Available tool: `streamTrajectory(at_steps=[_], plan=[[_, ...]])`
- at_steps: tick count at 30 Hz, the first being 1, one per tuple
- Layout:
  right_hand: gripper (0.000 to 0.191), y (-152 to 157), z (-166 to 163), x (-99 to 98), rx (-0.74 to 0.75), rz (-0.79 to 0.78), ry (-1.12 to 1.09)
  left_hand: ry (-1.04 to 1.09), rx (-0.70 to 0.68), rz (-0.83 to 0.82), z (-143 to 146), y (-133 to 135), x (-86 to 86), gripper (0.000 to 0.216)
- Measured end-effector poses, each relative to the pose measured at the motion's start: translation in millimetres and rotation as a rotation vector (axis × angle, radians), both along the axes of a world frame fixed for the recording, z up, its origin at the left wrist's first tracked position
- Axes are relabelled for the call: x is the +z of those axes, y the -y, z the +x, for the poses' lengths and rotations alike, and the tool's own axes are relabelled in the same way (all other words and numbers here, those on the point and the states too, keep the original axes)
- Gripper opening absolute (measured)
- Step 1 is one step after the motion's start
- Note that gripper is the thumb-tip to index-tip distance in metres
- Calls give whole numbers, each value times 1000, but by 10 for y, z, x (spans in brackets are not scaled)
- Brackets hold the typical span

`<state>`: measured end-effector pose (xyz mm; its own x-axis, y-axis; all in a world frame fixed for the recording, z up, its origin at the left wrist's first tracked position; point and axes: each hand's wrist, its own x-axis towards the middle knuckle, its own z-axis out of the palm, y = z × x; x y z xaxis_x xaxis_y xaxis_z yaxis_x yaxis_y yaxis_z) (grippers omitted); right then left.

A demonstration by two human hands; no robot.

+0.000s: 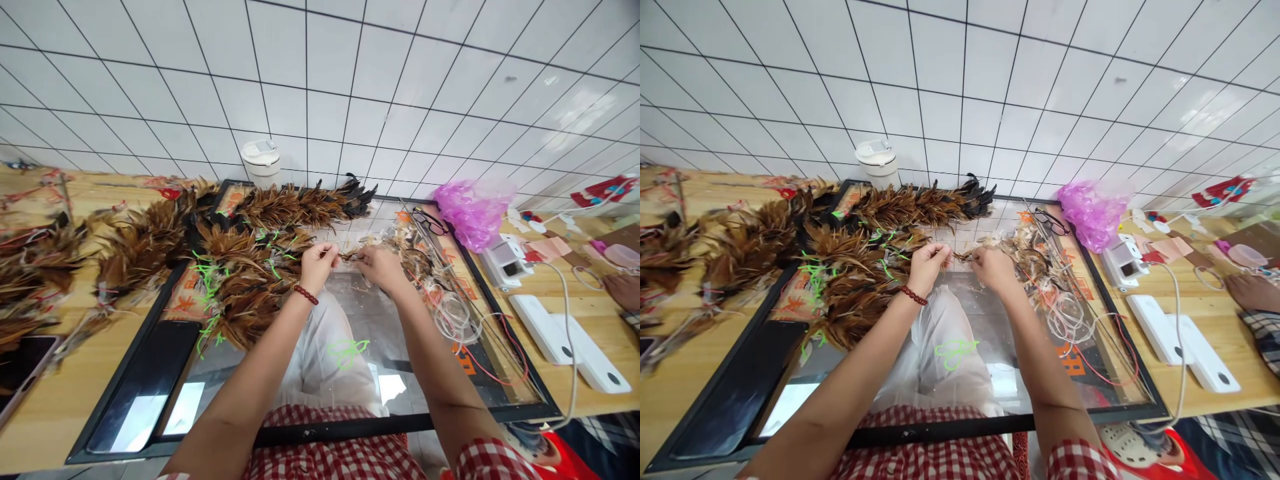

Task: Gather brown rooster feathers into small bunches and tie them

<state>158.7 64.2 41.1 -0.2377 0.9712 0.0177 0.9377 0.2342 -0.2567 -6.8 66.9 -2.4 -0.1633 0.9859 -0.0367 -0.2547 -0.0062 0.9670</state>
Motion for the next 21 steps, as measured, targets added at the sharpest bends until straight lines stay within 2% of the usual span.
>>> streamTrajectory(at_steps=[4,6,9,11,15,21], plan=[[17,-38,4,-65,10,-63,-109,14,-53,0,26,27,-84,25],[16,-67,76,-48,-16,-74,-321,51,-43,-13,26,21,-117,26],[31,-97,158,-20,-57,-175,-763,134,-17,-40,17,6,-128,28],[37,-98,138,-28,-36,-273,-951,160,-20,-47,11,7,-112,28],[40,-61,-46,-85,-36,-412,-1085,145,-37,-17,3,36,-66,26],[43,-44,-199,-169,-114,-349,-1134,122,-52,-7,-16,51,-58,24]])
